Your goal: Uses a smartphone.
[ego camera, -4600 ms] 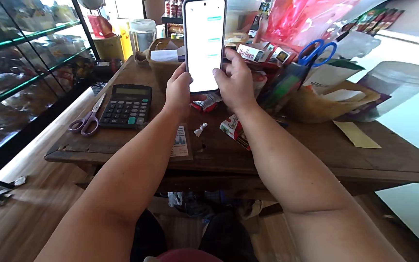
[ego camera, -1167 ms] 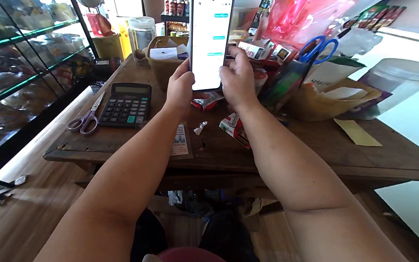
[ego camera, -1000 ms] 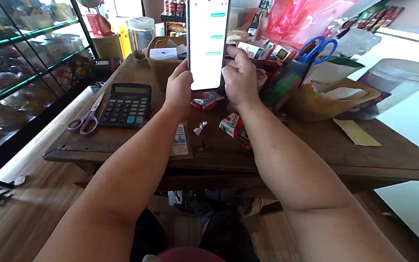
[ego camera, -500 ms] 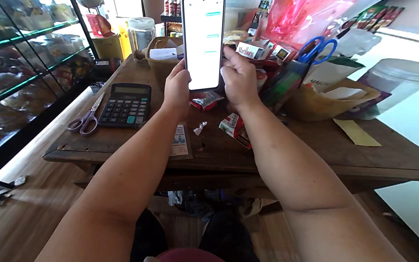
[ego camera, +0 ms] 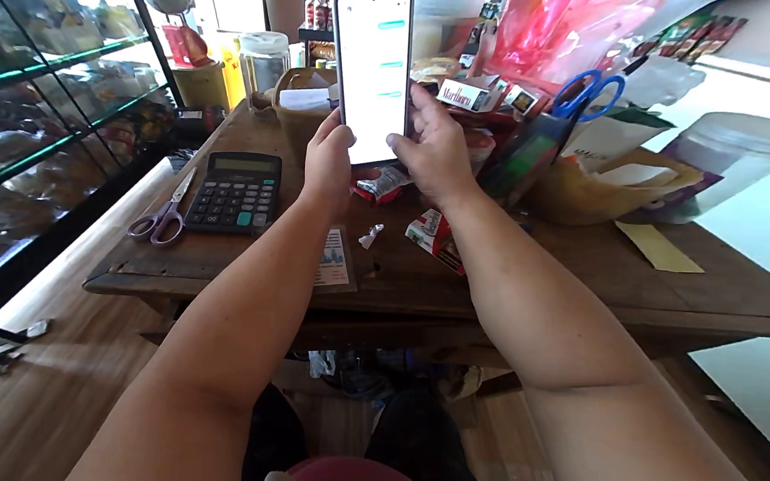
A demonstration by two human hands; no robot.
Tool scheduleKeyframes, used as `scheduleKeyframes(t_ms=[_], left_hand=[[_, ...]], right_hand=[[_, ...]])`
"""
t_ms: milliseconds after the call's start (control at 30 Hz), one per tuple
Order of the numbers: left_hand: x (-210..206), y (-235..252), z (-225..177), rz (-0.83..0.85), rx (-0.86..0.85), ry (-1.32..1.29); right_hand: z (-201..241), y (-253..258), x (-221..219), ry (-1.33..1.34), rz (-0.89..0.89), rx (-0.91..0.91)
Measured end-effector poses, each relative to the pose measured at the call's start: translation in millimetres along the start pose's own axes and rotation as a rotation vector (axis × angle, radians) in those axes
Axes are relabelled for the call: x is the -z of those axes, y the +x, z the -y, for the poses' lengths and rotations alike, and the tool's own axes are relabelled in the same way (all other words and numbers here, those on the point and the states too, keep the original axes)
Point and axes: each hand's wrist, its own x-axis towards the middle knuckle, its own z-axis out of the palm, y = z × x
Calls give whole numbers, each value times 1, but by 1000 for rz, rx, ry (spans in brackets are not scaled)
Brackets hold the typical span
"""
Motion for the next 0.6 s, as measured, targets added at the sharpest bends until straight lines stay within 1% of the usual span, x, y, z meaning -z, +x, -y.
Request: scheduleKeyframes(t_ms=[200, 333, 433, 600], left_hand=[[0, -1, 2, 64, -25, 8], [0, -2, 4, 103, -30, 37], [0, 0, 5, 90, -29, 30], [-1, 0, 1, 2, 20, 30]], right_hand=[[-1, -1, -4, -39, -47, -33], [1, -1, -7, -110, -97, -76], [3, -1, -5, -100, -86, -87], [1, -2, -3, -40, -62, -20]])
